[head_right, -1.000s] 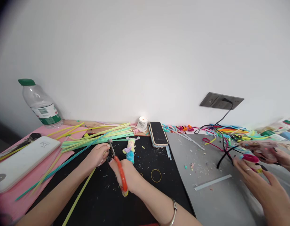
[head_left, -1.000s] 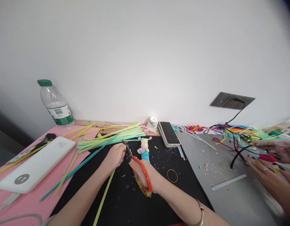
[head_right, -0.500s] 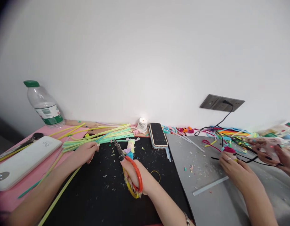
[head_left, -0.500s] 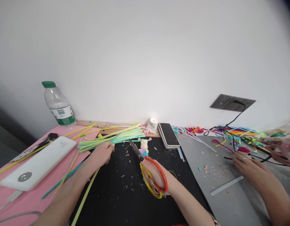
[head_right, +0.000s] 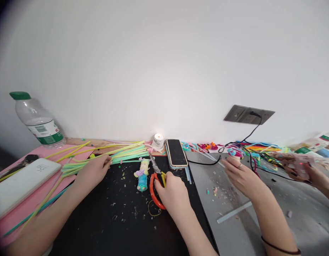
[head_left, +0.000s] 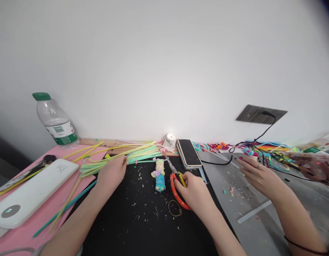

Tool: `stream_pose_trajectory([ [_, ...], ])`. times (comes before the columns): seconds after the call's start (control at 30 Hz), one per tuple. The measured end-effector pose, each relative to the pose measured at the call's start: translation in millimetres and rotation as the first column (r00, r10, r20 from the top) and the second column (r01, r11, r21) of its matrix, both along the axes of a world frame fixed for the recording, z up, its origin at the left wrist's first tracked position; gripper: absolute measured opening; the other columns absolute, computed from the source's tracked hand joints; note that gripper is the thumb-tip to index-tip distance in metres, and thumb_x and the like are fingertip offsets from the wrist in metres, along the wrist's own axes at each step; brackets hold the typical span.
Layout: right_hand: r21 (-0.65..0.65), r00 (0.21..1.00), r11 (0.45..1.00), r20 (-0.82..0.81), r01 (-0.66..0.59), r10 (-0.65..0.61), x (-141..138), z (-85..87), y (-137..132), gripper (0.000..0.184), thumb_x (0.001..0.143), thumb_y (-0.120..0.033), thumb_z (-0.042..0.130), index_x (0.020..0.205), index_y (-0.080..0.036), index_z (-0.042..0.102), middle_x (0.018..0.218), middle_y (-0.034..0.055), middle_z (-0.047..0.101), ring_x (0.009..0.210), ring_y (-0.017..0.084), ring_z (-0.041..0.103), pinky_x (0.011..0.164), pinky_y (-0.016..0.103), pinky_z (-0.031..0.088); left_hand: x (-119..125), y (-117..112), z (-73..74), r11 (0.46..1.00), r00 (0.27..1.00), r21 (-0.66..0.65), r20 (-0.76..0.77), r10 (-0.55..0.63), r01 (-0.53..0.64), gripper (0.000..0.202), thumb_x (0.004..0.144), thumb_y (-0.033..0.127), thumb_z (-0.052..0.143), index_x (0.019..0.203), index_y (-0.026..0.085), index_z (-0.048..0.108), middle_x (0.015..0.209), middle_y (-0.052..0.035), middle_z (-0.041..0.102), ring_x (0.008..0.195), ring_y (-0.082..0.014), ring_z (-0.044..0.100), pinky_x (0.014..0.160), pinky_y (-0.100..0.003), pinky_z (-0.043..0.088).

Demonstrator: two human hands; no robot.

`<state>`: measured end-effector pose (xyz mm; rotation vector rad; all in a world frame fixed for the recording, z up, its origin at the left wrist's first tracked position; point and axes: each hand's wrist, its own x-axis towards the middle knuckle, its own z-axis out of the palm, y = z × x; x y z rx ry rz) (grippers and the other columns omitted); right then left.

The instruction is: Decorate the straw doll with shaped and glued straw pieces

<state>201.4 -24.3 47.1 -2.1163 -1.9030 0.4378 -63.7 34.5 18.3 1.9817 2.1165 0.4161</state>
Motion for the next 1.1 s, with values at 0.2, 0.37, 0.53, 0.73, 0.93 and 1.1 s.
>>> stream_pose_trajectory([
  [0.2, -0.079, 0.992, 0.996, 0.118, -0.029, 0.038, 7, -12.0, 4, 0.013, 0.081, -0.029, 0.053, 0.078, -0.017, 0.053, 0.073, 0.0101, 0.061, 0.065, 0.021, 0.057, 0.052, 0.026, 0.027, 8, 4, 1.2, 1.000, 1.000, 0.001, 0.010, 0.027, -0.027, 0.022, 0.084, 0.023, 0.038, 0.096, 0.017, 0.055, 0.092, -0.0115, 0.068, 0.086, -0.0271, 0.063, 0.061, -0.030, 0.039],
  [0.37, 0.005, 0.987, 0.991, 0.090, -0.135, 0.134, 22, 7.4, 15, 0.022, 0.083, -0.021, 0.044, 0.067, -0.020, 0.061, 0.069, 0.0068, 0.065, 0.063, 0.019, 0.058, 0.054, 0.028, 0.032, 10, 8, 2.6, 1.000, 1.000, -0.011, 0.015, 0.016, -0.016, 0.020, 0.084, 0.022, 0.038, 0.095, 0.019, 0.055, 0.094, -0.0099, 0.068, 0.087, -0.0262, 0.063, 0.061, -0.029, 0.039],
  [0.53, 0.239, 0.987, 0.967, 0.117, 0.084, -0.114, 69, 27.2, 77, 0.021, 0.080, -0.020, 0.049, 0.083, -0.019, 0.070, 0.081, 0.0078, 0.071, 0.078, 0.021, 0.063, 0.067, 0.028, 0.040, 7, 10, -1.9, 1.000, 0.999, 0.021, 0.054, 0.000, -0.001, 0.018, 0.084, 0.023, 0.039, 0.093, 0.020, 0.055, 0.096, -0.0093, 0.068, 0.091, -0.0252, 0.062, 0.065, -0.029, 0.040],
  [0.73, 0.202, 0.961, 0.978, 0.252, 0.059, -0.110, 104, 4.8, 155, 0.026, 0.080, -0.016, 0.050, 0.093, -0.016, 0.073, 0.093, 0.0103, 0.071, 0.089, 0.020, 0.063, 0.072, 0.025, 0.040, 11, 9, -7.2, 0.999, 0.995, 0.043, 0.104, -0.007, 0.003, 0.019, 0.086, 0.024, 0.039, 0.096, 0.019, 0.055, 0.097, -0.0090, 0.068, 0.093, -0.0247, 0.061, 0.069, -0.030, 0.041],
  [0.93, 0.179, 0.948, 0.983, 0.317, -0.029, -0.030, 104, -15.5, 179, 0.025, 0.081, -0.018, 0.050, 0.089, -0.014, 0.073, 0.097, 0.0146, 0.069, 0.090, 0.022, 0.061, 0.069, 0.027, 0.039, 14, 11, -10.9, 1.000, 0.989, 0.031, 0.151, -0.009, 0.004, 0.020, 0.086, 0.024, 0.040, 0.099, 0.019, 0.055, 0.096, -0.0091, 0.068, 0.091, -0.0242, 0.062, 0.072, -0.030, 0.042],
  [1.1, 0.221, 0.934, 0.975, 0.345, 0.015, -0.093, 112, -20.6, 185, 0.031, 0.084, -0.015, 0.041, 0.092, -0.012, 0.071, 0.099, 0.0165, 0.068, 0.092, 0.023, 0.061, 0.071, 0.028, 0.039, 14, 11, -11.4, 0.998, 0.990, 0.056, 0.140, -0.003, -0.005, 0.021, 0.086, 0.023, 0.040, 0.098, 0.019, 0.055, 0.097, -0.0086, 0.068, 0.092, -0.0248, 0.062, 0.073, -0.031, 0.042],
])
